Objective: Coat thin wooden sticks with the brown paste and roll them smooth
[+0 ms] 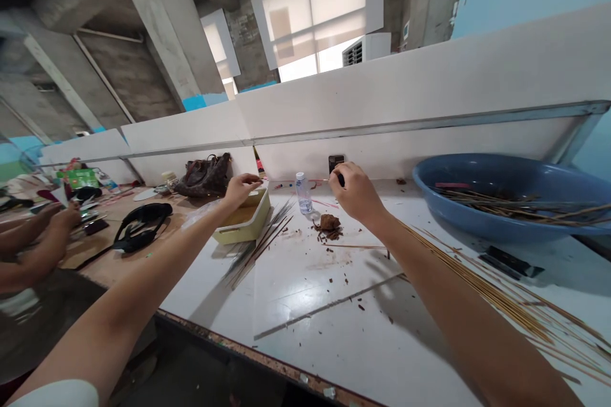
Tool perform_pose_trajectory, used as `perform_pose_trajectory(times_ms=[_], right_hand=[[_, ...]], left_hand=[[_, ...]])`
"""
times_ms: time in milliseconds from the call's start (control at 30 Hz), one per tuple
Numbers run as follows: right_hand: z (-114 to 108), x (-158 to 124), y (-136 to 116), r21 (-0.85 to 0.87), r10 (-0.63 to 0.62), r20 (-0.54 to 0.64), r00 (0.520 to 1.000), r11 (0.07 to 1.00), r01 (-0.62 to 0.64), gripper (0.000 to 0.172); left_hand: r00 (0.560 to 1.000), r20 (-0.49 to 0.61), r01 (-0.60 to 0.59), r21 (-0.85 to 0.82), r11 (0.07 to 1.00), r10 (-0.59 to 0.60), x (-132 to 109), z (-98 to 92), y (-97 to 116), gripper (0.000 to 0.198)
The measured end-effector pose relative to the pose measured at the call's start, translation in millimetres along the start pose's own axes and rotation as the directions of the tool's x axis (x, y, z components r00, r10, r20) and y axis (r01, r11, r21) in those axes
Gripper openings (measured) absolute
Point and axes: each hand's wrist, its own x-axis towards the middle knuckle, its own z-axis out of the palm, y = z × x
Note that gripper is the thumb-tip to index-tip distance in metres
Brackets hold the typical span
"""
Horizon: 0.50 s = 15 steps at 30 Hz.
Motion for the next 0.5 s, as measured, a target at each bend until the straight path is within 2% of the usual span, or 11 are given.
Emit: perform_pose_trajectory(times_ms=[167,233,300,367,433,500], right_hand=[[-2.6,2.5,0.1,0.094,0.134,-0.021,0.991,0.987,-0.132,0.038],[-7.6,4.6,0.6,0.147,0.148,0.001,0.989,0.978,-0.147,0.043],[-15.0,7.4,1.1,0.219,0.117,0.055,0.992,0.967,-0.126,0.048],[-23.5,10.6,1.3,0.298,0.064,0.130,0.990,0.949,-0.100,0.052],[-31.1,13.5,1.1,0.358,0.012,0.188,0.982,0.930,-0.080,0.055],[-36.2,15.4,0.1,0.379,-0.012,0.189,0.982,0.923,-0.061,0.052]], left_hand=[[0.983,0.154,-0.046,-0.304,0.952,0.097,-16.9,71.5,84.2,0.032],[0.971,0.199,0.020,-0.615,0.788,0.131,-28.7,92.0,119.6,0.036],[0.966,0.217,0.071,-0.746,0.662,0.140,-37.7,103.3,149.0,0.036],[0.955,0.253,0.113,-0.789,0.604,0.152,-41.9,107.6,169.6,0.036],[0.944,0.292,0.155,-0.805,0.572,0.155,-42.4,108.5,181.1,0.038],[0.933,0.330,0.205,-0.814,0.544,0.143,-41.5,109.6,185.8,0.040]])
